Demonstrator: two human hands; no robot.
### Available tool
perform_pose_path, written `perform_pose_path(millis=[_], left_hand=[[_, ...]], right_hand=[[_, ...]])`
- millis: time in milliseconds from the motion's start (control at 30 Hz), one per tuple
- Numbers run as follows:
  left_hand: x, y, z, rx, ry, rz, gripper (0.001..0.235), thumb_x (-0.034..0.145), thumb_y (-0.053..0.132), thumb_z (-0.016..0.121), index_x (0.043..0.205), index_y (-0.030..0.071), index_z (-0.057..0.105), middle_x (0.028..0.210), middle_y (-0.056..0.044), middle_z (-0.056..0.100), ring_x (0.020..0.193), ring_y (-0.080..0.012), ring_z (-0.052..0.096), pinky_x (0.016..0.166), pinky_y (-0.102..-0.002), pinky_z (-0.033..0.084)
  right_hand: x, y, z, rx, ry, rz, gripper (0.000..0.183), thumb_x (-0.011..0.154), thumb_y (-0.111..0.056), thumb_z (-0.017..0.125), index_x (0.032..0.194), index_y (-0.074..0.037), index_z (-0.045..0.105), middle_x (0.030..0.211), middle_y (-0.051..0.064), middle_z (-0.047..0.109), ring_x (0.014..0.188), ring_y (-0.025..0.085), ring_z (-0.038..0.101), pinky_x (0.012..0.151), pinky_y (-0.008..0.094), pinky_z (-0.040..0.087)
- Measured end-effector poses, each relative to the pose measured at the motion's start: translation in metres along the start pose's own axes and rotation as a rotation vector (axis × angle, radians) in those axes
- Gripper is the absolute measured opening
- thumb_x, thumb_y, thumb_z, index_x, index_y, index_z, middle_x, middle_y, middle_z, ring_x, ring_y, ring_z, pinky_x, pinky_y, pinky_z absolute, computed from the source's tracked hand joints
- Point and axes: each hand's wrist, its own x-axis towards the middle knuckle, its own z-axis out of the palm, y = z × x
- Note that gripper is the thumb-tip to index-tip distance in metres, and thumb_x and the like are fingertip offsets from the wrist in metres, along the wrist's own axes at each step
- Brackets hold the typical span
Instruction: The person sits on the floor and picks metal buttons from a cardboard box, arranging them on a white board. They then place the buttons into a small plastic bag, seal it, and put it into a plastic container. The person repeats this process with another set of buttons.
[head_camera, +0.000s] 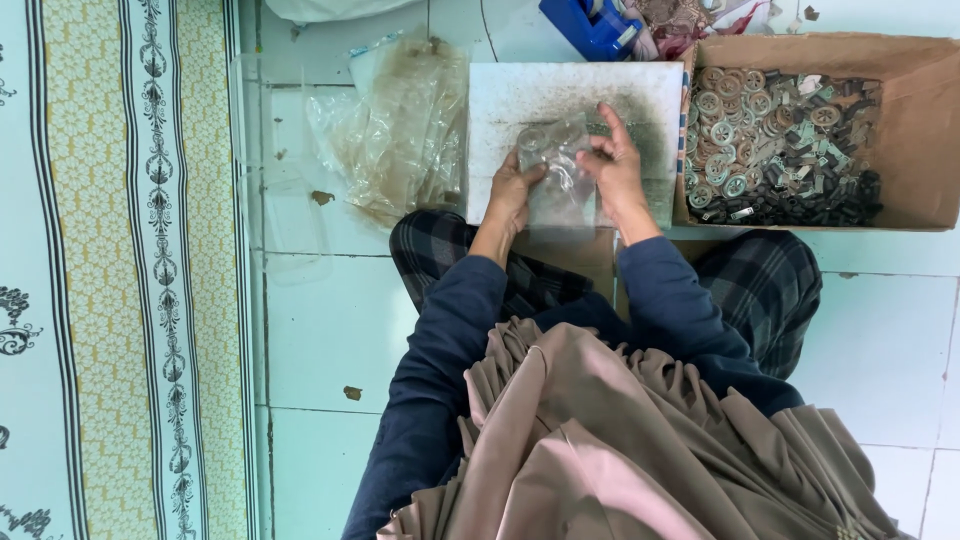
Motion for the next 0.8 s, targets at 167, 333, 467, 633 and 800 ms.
perform_pose_path(millis=[167,333,467,633,800], left_hand=[[0.008,0.012,-0.002,0.483,0.136,0.019,0.072,0.089,0.004,0.073,0.155,0.012,0.046,0.131,-0.031,0.065,0.131,-0.0432,0.060,0.106,-0.059,0.051],[-0.011,0.019,0.003,0.777,0.196,0.126,0.074,0.091,0.006,0.065,0.158,0.012,0.034,0.123,-0.035,0.066,0.124,-0.0472,0.064,0.103,-0.057,0.056],[-0.031,0.024,0.000,0.990,0.161,0.242,0.073,0.093,0.009,0.066,0.158,0.020,0.032,0.118,-0.023,0.065,0.113,-0.0413,0.070,0.094,-0.057,0.060],[-0.027,-0.002,-0.008,1.449,0.140,0.835,0.050,0.103,0.017,0.061,0.151,0.020,0.047,0.147,-0.016,0.045,0.140,-0.0385,0.048,0.106,-0.057,0.052],[-0.017,0.010,0.007,2.018,-0.379,0.856,0.058,0.116,0.052,0.033,0.167,0.032,0.017,0.175,-0.006,0.003,0.161,-0.0355,0.002,0.131,-0.056,0.014]], right_hand=[[0.013,0.036,-0.006,-0.112,0.064,-0.003,0.063,0.089,0.012,0.066,0.143,-0.019,0.059,0.103,0.008,0.068,0.081,0.013,0.065,0.063,0.022,0.064],[0.013,0.049,-0.010,-0.344,0.074,-0.027,0.040,0.081,0.000,0.078,0.111,-0.026,0.082,0.098,0.001,0.072,0.078,0.011,0.068,0.058,0.024,0.062],[-0.005,0.025,-0.007,-0.461,0.035,0.003,0.038,0.086,-0.005,0.078,0.120,-0.022,0.078,0.106,0.011,0.066,0.082,0.021,0.069,0.054,0.029,0.063],[-0.038,0.042,-0.021,-0.723,-0.002,-0.033,0.045,0.086,-0.019,0.083,0.129,-0.030,0.074,0.113,0.008,0.065,0.097,0.030,0.069,0.074,0.039,0.062],[-0.085,0.026,-0.021,-0.664,-0.041,-0.002,0.049,0.089,-0.014,0.077,0.137,-0.024,0.069,0.111,0.023,0.067,0.109,0.042,0.065,0.090,0.051,0.054]])
